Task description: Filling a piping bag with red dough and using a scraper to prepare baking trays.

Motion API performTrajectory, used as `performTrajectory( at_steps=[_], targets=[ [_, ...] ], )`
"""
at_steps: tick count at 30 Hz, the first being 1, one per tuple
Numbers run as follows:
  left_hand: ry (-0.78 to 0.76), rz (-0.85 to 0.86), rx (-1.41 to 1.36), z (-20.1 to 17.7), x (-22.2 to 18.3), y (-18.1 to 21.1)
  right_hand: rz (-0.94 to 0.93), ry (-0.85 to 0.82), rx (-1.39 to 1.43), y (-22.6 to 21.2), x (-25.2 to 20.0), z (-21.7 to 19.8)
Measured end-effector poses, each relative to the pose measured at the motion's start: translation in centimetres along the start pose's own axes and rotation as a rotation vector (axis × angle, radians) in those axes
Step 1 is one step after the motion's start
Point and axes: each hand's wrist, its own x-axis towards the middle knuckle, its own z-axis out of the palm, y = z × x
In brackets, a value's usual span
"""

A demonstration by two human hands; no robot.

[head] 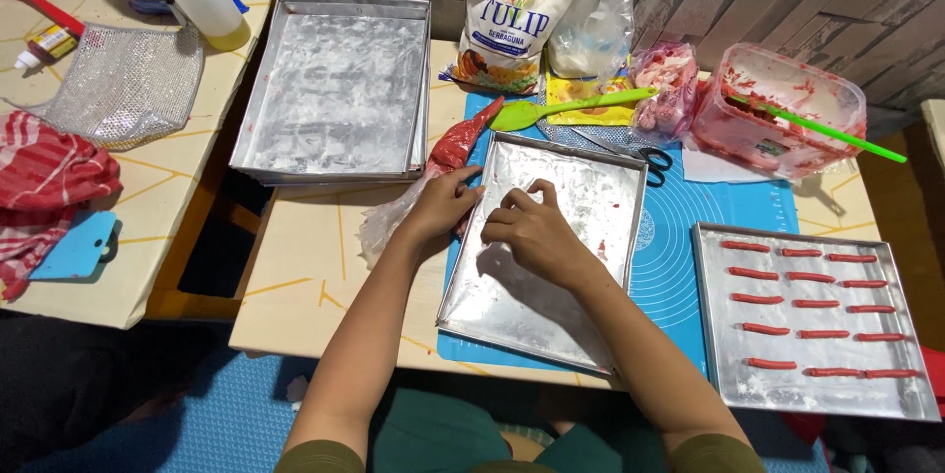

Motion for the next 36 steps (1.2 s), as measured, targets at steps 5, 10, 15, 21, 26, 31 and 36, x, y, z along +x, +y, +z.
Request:
performTrajectory(
  at_steps=[5,10,15,21,26,31,36],
  targets=[
    [-0.032,-0.032,-0.041,-0.2,-1.1,1.9,0.105,0.073,0.180,-0.5,0.2,-2.1],
    [-0.007,0.010,0.079,-0.2,-0.1,-0.3,0.425,0.122,0.609,2.9,-1.7,-2.1],
    [0.047,0.050,0.270,0.1,-1.0,1.5,0.720,0.325,0.886,7.4,-4.0,-0.9],
    [0.007,0.114,0.502,0.4,-2.9,4.3,1.141,0.753,1.080,11.7,-5.9,-3.2],
    [0.022,0.070,0.533,0.2,-4.8,7.8,1.297,1.411,1.674,16.3,-9.6,-3.6],
    [0.322,0.406,0.573,1.2,-3.1,4.3,1.286,1.687,1.728,20.3,-13.4,-0.5],
    [0.530,0.667,0.652,4.3,1.1,3.4,1.262,1.715,1.089,14.6,-8.5,-4.6]
  ],
)
